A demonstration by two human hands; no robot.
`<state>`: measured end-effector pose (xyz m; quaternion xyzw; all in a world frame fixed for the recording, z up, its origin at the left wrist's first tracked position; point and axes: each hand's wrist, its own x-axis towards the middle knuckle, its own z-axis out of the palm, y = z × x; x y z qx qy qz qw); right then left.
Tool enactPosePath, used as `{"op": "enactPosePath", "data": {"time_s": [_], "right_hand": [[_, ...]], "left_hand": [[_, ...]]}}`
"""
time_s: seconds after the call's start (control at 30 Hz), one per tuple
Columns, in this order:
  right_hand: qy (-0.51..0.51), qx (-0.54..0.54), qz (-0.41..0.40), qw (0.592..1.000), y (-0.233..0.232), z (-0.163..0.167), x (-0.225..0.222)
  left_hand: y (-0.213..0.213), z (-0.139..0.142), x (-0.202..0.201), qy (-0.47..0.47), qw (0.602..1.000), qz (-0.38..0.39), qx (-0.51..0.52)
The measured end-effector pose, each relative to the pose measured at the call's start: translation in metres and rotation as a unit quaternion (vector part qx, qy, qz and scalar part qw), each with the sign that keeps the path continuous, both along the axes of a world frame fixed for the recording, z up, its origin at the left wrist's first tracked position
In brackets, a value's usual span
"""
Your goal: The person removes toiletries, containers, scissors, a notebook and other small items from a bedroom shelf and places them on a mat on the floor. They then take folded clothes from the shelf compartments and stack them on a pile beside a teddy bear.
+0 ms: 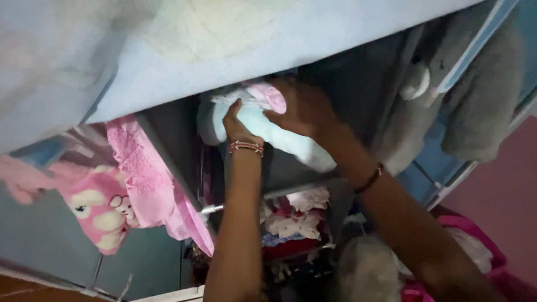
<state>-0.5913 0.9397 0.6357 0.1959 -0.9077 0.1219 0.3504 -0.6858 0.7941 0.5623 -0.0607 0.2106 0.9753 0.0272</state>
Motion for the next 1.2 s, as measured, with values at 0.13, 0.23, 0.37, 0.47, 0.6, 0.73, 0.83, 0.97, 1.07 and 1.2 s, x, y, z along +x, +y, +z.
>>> {"op": "enactPosePath", "data": {"time_s": [0.13, 0.23, 0.37, 0.47, 0.6, 0.73, 0.83, 0.97, 1.07, 1.2], "right_hand": [[0.031, 0.051, -0.011, 0.998, -0.007, 0.032, 0.051], [0.071, 0.056, 0.016, 0.996, -0.010, 0.046, 0.081], [0.107, 0.000, 0.078, 0.991, -0.012, 0.048, 0.115], [0.037, -0.039, 0.064, 0.996, -0.016, 0.039, 0.144], [0.065, -0.065, 0.137, 0.986, -0.027, 0.015, 0.195], [0.048, -0.081, 0.105, 0.990, -0.032, 0.000, 0.236], [0.048, -0.091, 0.136, 0.985, -0.026, -0.007, 0.254], [0.080, -0.150, 0.162, 0.972, -0.015, -0.027, 0.271], [0.088, -0.257, 0.094, 0.958, -0.008, -0.041, 0.274], [0.027, -0.473, 0.063, 0.878, 0.004, -0.049, 0.292]], "left_hand": [[-0.018, 0.005, 0.010, 0.157, 0.985, -0.065, 0.027], [-0.026, 0.017, 0.027, 0.168, 0.978, -0.110, 0.061], [-0.032, 0.026, 0.068, 0.146, 0.983, -0.112, -0.007], [-0.043, 0.021, 0.103, 0.162, 0.972, -0.162, -0.054], [-0.048, 0.008, 0.145, 0.187, 0.962, -0.191, -0.063], [-0.050, 0.001, 0.179, 0.173, 0.965, -0.187, -0.066], [-0.051, -0.003, 0.204, 0.153, 0.971, -0.172, -0.065], [-0.047, -0.012, 0.237, 0.189, 0.967, -0.163, -0.051], [-0.044, -0.024, 0.262, 0.169, 0.974, -0.140, -0.058], [-0.040, -0.045, 0.301, 0.140, 0.979, -0.143, -0.039]]}}
